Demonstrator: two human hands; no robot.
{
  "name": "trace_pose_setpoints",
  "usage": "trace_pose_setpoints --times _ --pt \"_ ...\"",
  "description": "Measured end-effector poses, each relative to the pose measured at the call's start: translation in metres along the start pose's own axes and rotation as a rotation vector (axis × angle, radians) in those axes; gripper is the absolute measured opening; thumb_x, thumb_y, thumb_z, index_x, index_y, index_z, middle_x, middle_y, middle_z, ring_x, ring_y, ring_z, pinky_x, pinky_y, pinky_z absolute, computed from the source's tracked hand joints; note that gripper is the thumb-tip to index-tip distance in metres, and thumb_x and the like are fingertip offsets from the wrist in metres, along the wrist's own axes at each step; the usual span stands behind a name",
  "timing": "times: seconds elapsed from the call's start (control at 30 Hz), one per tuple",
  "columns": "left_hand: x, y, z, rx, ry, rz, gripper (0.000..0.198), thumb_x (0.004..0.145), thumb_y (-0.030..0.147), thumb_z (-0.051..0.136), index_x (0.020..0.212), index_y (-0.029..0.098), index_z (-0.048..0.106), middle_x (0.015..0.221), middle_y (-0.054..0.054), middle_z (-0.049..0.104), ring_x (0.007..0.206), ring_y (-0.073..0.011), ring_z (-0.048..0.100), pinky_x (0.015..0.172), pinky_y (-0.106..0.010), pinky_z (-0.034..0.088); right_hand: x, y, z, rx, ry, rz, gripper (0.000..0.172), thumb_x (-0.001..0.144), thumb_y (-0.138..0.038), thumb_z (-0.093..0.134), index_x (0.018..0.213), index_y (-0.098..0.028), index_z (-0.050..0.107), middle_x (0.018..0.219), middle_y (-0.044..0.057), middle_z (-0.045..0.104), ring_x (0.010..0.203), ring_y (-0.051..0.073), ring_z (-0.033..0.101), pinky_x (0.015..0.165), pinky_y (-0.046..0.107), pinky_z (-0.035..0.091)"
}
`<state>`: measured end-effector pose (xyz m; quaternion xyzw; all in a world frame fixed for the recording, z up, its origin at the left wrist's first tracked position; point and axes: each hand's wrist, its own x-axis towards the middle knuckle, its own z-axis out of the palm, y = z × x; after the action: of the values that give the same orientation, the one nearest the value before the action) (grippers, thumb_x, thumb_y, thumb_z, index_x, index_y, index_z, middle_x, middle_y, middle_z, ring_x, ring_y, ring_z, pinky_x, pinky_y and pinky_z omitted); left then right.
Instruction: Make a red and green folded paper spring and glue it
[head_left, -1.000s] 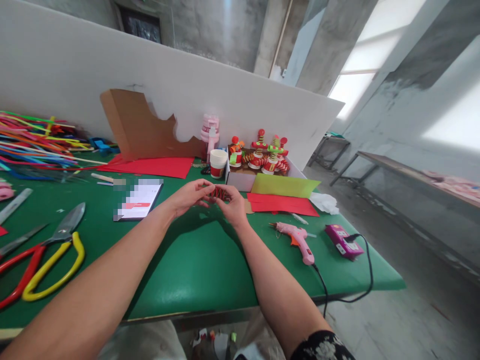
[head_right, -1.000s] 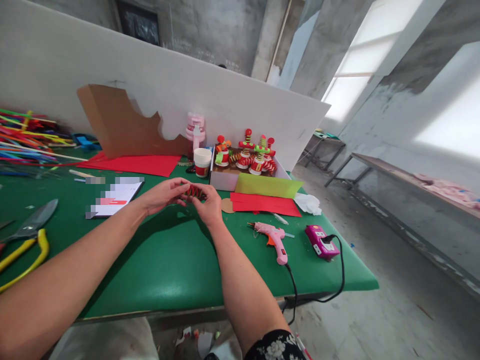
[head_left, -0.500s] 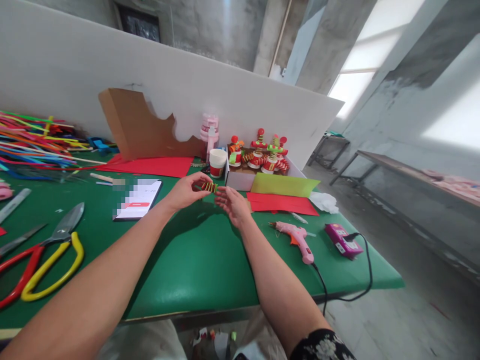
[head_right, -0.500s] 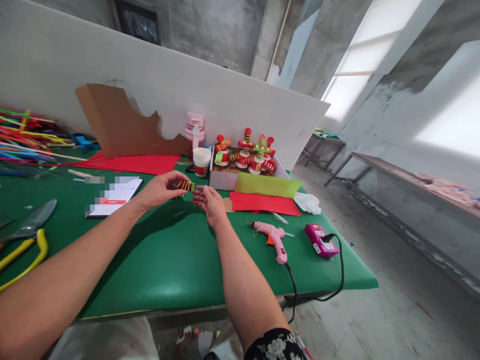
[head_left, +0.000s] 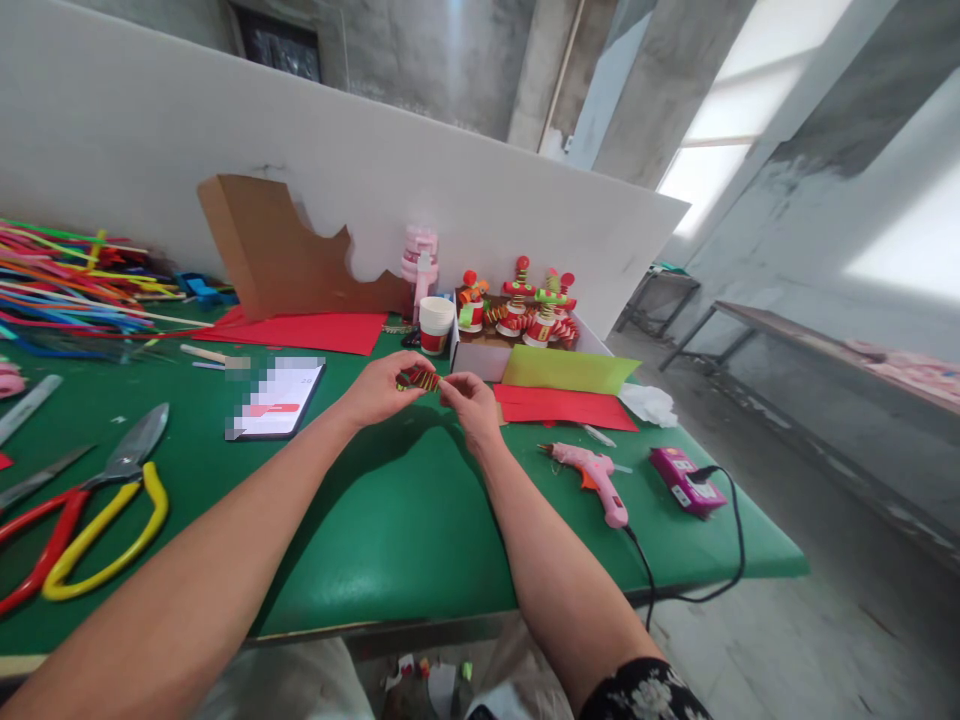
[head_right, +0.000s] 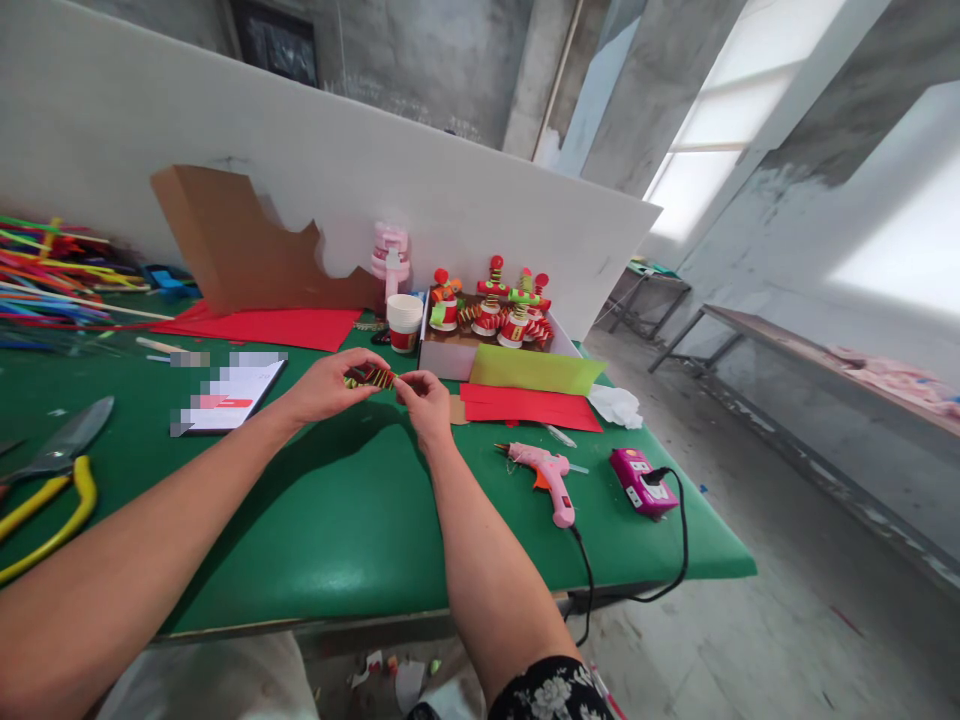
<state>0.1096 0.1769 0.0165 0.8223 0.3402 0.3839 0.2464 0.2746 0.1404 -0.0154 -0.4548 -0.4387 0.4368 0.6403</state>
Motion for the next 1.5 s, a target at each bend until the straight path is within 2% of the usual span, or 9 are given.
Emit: trace_pose_setpoints --times 0.27,0.47,0.8,0.97,1.03,1.1,1.3,1.4,1.5 --pt "0.000 -0.004 0.004 0.171 -0.036 0.246 0.019 0.082 0.023 0.051 0.092 0.021 0.067 0.094 -0.006 0.069 0.091 -0.0218 0.062 0.083 -0.035 0.051 -0.002 0.000 0.000 -0.002 -0.032 0.138 0.027 0.065 -0.042 0.079 0.067 -0.017 0.067 0.055 -0.003 0.061 0.051 0.010 0.055 0.057 0.025 0.048" --pt "0.001 -0.007 0.003 0.224 -0.045 0.270 0.022 0.082 0.019 0.050 0.097 0.020 0.067 0.101 -0.008 0.070 0.099 -0.0230 0.063 0.089 -0.037 0.051 0.000 0.004 -0.003 0.050 -0.080 0.230 0.023 0.065 -0.034 0.083 0.066 -0.016 0.068 0.061 -0.001 0.065 0.053 0.010 0.057 0.057 0.025 0.052" --pt "0.000 -0.003 0.001 0.046 0.016 0.106 0.028 0.077 0.023 0.055 0.102 0.021 0.067 0.108 -0.007 0.071 0.097 -0.0231 0.066 0.088 -0.038 0.053 0.000 0.004 -0.003 0.172 -0.117 0.317 0.024 0.065 -0.030 0.087 0.068 -0.016 0.068 0.064 -0.001 0.067 0.054 0.007 0.060 0.058 0.021 0.054" --pt "0.000 -0.006 0.004 -0.274 -0.004 -0.105 0.066 0.072 0.029 0.067 0.136 0.023 0.048 0.128 -0.012 0.063 0.101 -0.0238 0.067 0.085 -0.041 0.054 -0.001 -0.001 0.001 0.188 -0.007 0.358 0.018 0.071 -0.022 0.080 0.064 -0.016 0.065 0.058 -0.003 0.063 0.049 0.006 0.056 0.055 0.020 0.052" --pt "0.000 -0.007 0.006 -0.378 -0.018 -0.167 0.077 0.069 0.032 0.073 0.139 0.023 0.042 0.126 -0.013 0.065 0.098 -0.0232 0.068 0.084 -0.042 0.055 -0.001 -0.002 0.003 0.181 0.040 0.376 0.017 0.072 -0.019 0.077 0.063 -0.016 0.064 0.056 -0.003 0.062 0.047 0.006 0.055 0.053 0.020 0.052" --pt "0.000 -0.008 0.008 -0.411 -0.018 -0.192 0.074 0.066 0.034 0.077 0.133 0.022 0.047 0.117 -0.011 0.069 0.095 -0.0228 0.068 0.084 -0.042 0.054 -0.001 -0.002 0.004 0.162 0.069 0.376 0.016 0.072 -0.018 0.075 0.062 -0.016 0.064 0.055 -0.003 0.061 0.046 0.006 0.054 0.052 0.019 0.052" --pt "0.001 -0.004 0.014 -0.290 0.029 -0.151 0.037 0.063 0.036 0.075 0.093 0.020 0.061 0.091 -0.005 0.072 0.084 -0.0214 0.067 0.076 -0.037 0.053 -0.004 -0.001 0.006 0.092 0.049 0.326 0.016 0.070 -0.018 0.074 0.058 -0.016 0.063 0.054 -0.002 0.060 0.046 0.006 0.050 0.049 0.020 0.051" --pt "0.001 -0.003 0.014 -0.223 0.045 -0.159 0.029 0.064 0.036 0.073 0.086 0.021 0.062 0.086 -0.003 0.072 0.081 -0.0211 0.066 0.070 -0.034 0.051 -0.006 0.000 0.006 0.082 0.026 0.311 0.017 0.068 -0.020 0.076 0.058 -0.016 0.063 0.054 -0.002 0.060 0.048 0.007 0.051 0.050 0.020 0.052" --pt "0.001 -0.003 0.011 -0.259 0.048 -0.182 0.031 0.063 0.037 0.075 0.086 0.021 0.062 0.083 -0.003 0.072 0.079 -0.0206 0.066 0.073 -0.035 0.052 -0.005 0.000 0.006 0.101 0.022 0.309 0.020 0.070 -0.024 0.077 0.059 -0.016 0.063 0.057 -0.001 0.061 0.048 0.007 0.052 0.051 0.020 0.052"
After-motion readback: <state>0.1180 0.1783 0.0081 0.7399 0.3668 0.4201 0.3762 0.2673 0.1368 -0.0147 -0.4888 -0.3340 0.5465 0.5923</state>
